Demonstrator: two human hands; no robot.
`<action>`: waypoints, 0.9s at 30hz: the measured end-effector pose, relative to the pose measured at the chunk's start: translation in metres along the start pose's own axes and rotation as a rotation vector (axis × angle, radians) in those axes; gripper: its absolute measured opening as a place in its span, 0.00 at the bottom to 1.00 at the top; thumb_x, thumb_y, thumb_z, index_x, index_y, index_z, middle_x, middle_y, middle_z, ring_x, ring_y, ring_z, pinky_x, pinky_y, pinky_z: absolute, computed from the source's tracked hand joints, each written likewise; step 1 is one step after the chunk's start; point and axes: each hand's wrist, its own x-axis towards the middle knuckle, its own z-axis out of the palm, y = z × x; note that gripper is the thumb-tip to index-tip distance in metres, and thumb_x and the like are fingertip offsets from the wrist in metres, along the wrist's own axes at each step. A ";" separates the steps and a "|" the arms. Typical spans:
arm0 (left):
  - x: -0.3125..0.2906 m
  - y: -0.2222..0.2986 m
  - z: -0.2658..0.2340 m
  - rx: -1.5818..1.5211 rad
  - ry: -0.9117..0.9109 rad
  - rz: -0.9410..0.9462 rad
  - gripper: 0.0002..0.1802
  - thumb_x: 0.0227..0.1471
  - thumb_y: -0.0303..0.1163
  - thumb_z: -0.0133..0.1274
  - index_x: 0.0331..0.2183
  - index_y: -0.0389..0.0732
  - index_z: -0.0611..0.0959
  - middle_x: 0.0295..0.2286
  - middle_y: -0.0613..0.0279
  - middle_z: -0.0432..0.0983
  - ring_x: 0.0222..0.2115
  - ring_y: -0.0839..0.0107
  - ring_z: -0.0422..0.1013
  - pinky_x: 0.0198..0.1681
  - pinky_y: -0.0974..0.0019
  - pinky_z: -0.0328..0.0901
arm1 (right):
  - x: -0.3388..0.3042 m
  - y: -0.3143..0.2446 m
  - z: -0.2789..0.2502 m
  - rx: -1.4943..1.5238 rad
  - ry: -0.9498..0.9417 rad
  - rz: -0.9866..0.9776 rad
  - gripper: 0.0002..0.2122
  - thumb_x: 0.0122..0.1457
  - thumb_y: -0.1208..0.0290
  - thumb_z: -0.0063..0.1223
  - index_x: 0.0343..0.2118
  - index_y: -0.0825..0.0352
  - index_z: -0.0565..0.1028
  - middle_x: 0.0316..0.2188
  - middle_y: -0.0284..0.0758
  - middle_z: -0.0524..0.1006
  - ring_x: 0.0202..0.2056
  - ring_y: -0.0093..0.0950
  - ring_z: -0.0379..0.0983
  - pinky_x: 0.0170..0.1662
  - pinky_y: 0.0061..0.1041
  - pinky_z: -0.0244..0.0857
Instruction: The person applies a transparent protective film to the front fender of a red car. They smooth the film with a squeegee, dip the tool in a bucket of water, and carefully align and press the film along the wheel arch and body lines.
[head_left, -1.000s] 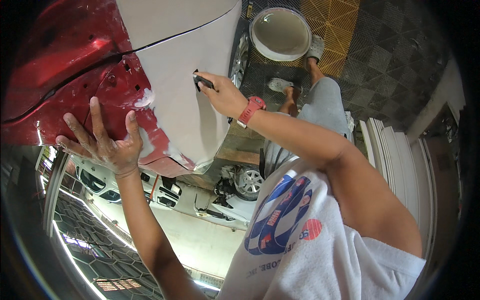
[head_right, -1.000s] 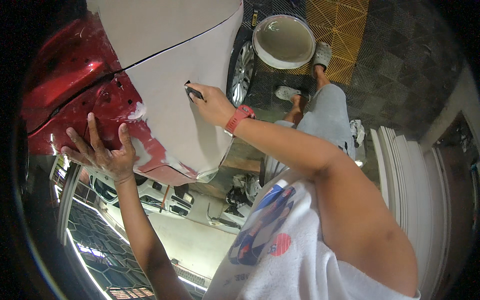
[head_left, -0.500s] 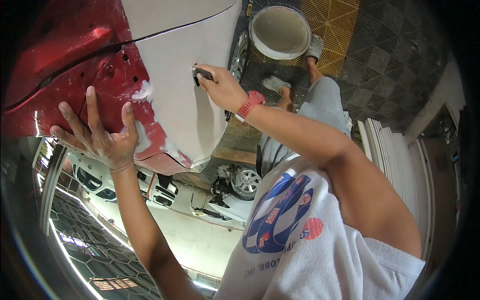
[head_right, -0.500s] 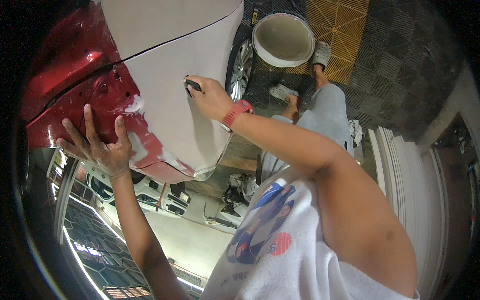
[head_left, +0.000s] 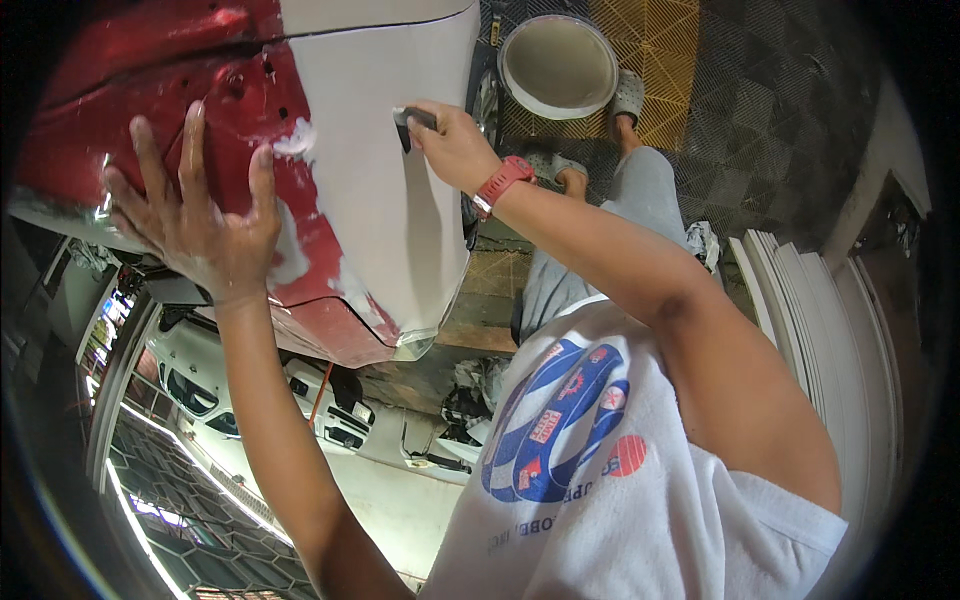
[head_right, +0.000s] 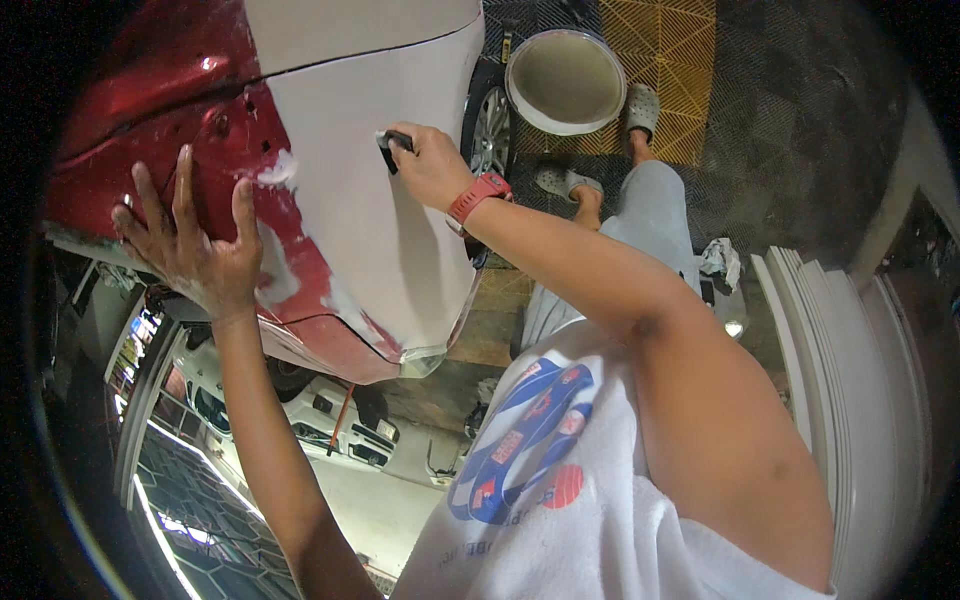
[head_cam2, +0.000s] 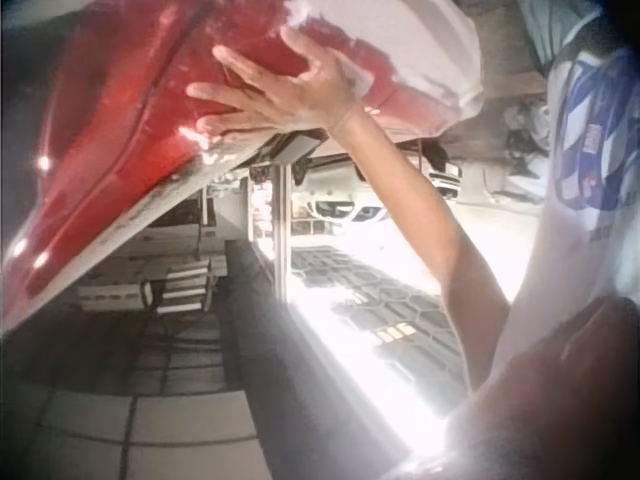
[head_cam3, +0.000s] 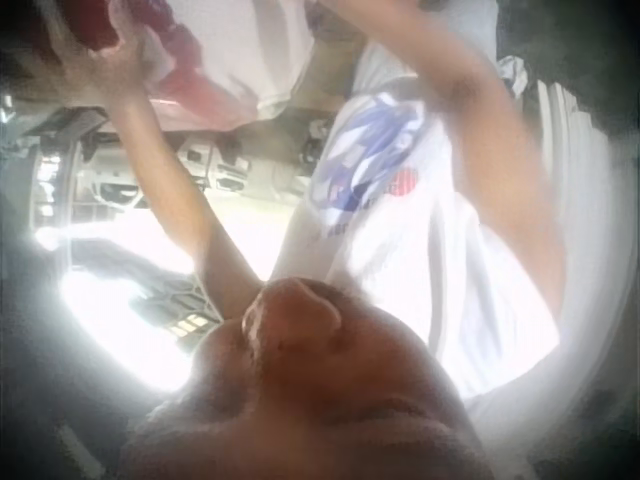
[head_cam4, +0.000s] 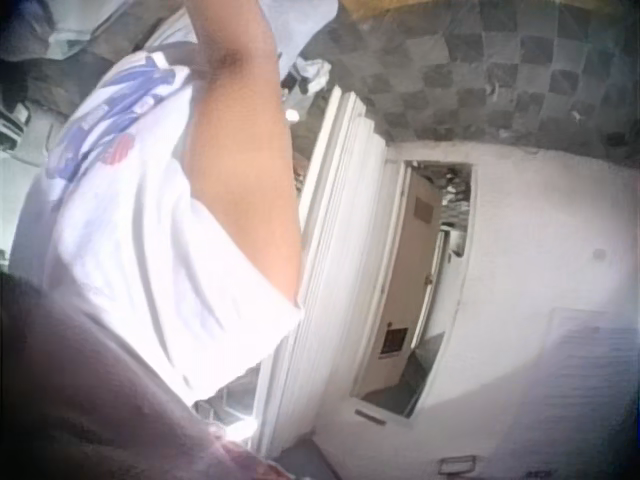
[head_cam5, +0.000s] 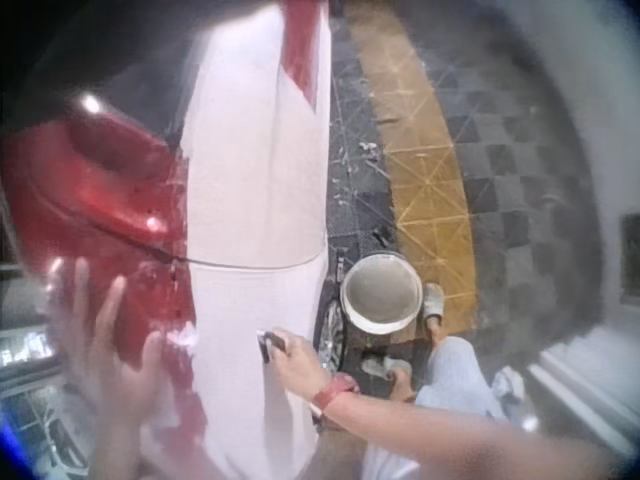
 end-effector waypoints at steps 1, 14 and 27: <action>-0.001 0.000 0.001 -0.026 0.018 0.000 0.34 0.53 0.60 0.66 0.60 0.65 0.82 0.70 0.69 0.61 0.75 0.54 0.41 0.77 0.45 0.35 | -0.005 0.002 0.005 0.044 0.013 0.024 0.14 0.72 0.70 0.50 0.53 0.71 0.79 0.24 0.24 0.72 0.26 0.15 0.63 0.30 0.21 0.62; -0.012 -0.010 0.012 -0.007 0.180 0.095 0.35 0.54 0.68 0.61 0.62 0.77 0.77 0.70 0.80 0.60 0.74 0.52 0.47 0.71 0.28 0.46 | -0.028 0.015 0.021 0.254 0.256 0.112 0.13 0.67 0.68 0.55 0.46 0.73 0.79 0.27 0.34 0.82 0.20 0.18 0.73 0.24 0.19 0.66; -0.015 -0.008 0.016 0.171 0.264 0.100 0.29 0.48 0.38 0.68 0.54 0.49 0.82 0.71 0.67 0.58 0.75 0.58 0.44 0.75 0.38 0.42 | 0.002 0.026 0.043 -0.024 0.502 -0.145 0.09 0.64 0.70 0.61 0.36 0.72 0.80 0.25 0.38 0.85 0.25 0.26 0.83 0.32 0.28 0.77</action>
